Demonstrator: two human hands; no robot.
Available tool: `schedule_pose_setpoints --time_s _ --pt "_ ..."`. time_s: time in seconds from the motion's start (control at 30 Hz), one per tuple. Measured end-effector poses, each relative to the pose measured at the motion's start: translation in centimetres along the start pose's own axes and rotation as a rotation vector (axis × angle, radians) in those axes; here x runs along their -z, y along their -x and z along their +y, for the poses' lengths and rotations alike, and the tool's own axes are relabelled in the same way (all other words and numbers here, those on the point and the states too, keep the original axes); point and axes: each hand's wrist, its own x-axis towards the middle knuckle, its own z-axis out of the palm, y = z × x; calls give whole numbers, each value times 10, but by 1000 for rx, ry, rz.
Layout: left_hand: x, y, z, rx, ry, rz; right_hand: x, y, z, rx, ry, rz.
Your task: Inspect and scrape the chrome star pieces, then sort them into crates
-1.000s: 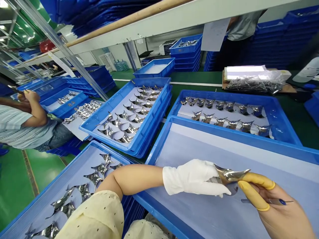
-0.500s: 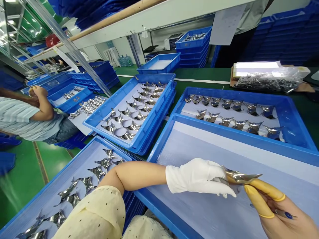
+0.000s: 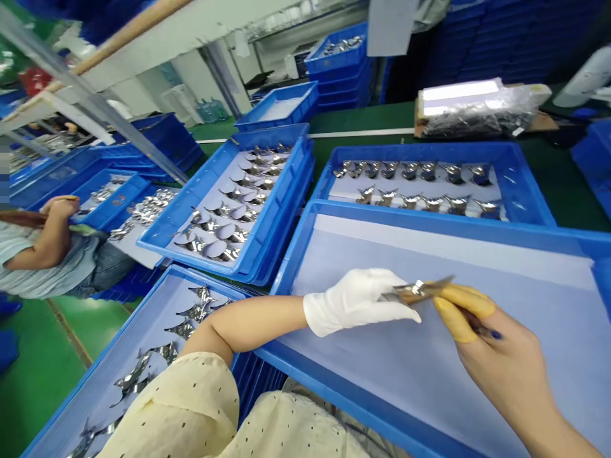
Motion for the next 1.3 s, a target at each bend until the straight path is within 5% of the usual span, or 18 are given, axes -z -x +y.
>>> schedule_pose_setpoints --time_s 0.13,0.3,0.9,1.3 --pt "-6 6 -2 -58 -159 160 -11 4 -29 -39 -395 -111" --pt "-16 10 -7 -124 -218 253 -20 5 -32 -2 -608 -270" --pt "-22 8 -6 -196 -98 362 -19 2 -26 13 -773 -273" --pt "-22 10 -8 -72 -25 343 -21 1 -26 -9 -789 -272"
